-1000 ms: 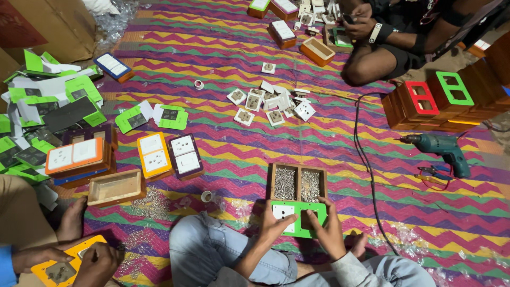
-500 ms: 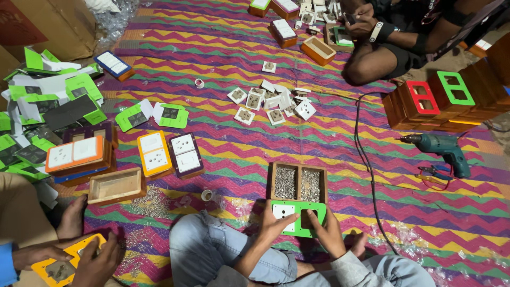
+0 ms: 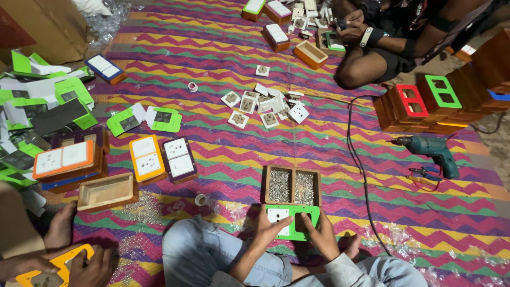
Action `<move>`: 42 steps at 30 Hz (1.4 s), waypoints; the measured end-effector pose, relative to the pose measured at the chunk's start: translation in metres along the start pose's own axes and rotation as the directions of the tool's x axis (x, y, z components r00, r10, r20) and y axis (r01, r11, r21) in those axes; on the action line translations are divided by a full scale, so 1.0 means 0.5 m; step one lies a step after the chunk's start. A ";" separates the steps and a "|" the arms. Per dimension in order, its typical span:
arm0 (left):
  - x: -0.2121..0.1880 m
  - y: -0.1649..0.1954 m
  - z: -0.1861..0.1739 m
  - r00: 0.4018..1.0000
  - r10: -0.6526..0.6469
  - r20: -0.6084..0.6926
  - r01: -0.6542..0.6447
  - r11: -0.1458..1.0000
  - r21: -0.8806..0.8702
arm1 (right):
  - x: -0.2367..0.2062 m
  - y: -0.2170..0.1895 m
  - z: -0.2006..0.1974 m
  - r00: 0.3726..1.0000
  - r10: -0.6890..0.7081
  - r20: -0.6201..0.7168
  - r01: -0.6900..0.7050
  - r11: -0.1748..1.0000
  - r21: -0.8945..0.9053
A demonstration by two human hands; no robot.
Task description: The person sits on a mat and assembles electrical outlet components by hand. They place a white socket plate into a green frame, then insert and tighten multiple screws from a wooden box to secure the plate. The person repeats this process for several units, handling screws and frames directly.
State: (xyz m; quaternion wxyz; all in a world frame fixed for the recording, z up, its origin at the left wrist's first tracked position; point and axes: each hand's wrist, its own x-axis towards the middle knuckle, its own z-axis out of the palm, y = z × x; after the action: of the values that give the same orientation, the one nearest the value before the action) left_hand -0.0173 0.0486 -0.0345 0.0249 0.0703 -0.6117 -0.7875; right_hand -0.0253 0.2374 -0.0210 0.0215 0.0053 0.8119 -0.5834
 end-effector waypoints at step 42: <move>0.004 -0.009 -0.018 0.982 -0.157 -0.102 0.185 0.890 0.417 | 0.001 -0.022 0.000 0.999 0.005 0.034 -0.002 0.997 -0.079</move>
State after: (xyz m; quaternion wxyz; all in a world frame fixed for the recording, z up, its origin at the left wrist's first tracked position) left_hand -0.0177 0.0409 -0.0410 -0.0403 0.1534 -0.7588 -0.6317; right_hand -0.0263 0.2341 -0.0107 0.0365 -0.0041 0.8339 -0.5507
